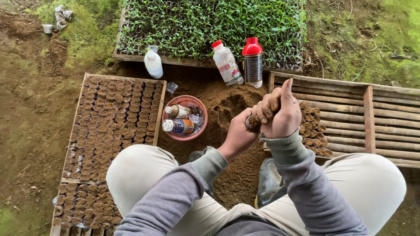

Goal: Filling small seedling tubes with soil and planting seeds from a packet

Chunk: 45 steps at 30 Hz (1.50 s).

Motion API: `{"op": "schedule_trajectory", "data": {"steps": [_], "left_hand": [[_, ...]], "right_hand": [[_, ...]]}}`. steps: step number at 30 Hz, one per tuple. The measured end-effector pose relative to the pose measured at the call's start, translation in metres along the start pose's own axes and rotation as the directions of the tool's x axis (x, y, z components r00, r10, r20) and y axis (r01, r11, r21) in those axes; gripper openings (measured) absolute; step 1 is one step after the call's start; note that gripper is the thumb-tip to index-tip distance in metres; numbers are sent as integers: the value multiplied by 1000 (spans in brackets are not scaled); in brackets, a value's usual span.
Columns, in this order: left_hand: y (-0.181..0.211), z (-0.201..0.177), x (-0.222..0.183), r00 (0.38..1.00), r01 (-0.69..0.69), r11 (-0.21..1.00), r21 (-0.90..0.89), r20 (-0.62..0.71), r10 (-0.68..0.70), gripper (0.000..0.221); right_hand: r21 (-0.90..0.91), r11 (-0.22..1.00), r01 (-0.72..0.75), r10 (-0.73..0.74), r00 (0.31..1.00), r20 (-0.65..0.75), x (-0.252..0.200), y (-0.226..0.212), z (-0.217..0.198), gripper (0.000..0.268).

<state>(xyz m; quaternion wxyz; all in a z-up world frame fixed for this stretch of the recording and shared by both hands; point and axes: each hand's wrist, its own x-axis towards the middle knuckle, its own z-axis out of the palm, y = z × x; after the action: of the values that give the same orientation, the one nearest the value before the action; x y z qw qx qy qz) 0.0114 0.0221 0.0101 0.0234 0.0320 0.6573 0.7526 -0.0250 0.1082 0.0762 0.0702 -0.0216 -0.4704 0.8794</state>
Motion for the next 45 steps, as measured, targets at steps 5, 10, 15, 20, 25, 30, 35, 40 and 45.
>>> {"op": "schedule_trajectory", "data": {"steps": [5,10,15,20,25,30,35,40,45], "left_hand": [[-1,3,-3,1000,23,1000,-14,-1,-23,14],[10,-7,-5,998,66,997,-28,21,-66,21],[16,-7,-9,989,146,989,-37,19,-145,21],[21,-15,-4,987,161,987,0,24,-161,26],[30,-24,-5,982,191,982,-15,-6,-191,26],[41,-23,1,986,166,980,-111,50,-162,31],[25,-14,12,984,159,966,-203,107,-139,47],[4,-13,23,985,132,970,-205,136,-105,53],[-24,-9,29,994,53,997,-62,96,-47,57]], "right_hand": [[3,1000,-19,19,1000,-6,-2,-5,5,62],[54,992,-111,112,993,-20,14,-16,-5,60],[-338,941,-13,75,982,172,38,13,-35,62],[-740,671,52,383,830,406,27,-13,-36,59],[-767,564,307,277,804,526,4,-23,-48,47],[-557,387,735,-160,648,744,-1,-19,-53,24],[-549,356,756,-220,639,737,5,-9,-65,22],[-562,376,736,-215,660,720,4,-4,-71,17],[-547,394,738,-210,652,729,5,-15,-64,21]]}}
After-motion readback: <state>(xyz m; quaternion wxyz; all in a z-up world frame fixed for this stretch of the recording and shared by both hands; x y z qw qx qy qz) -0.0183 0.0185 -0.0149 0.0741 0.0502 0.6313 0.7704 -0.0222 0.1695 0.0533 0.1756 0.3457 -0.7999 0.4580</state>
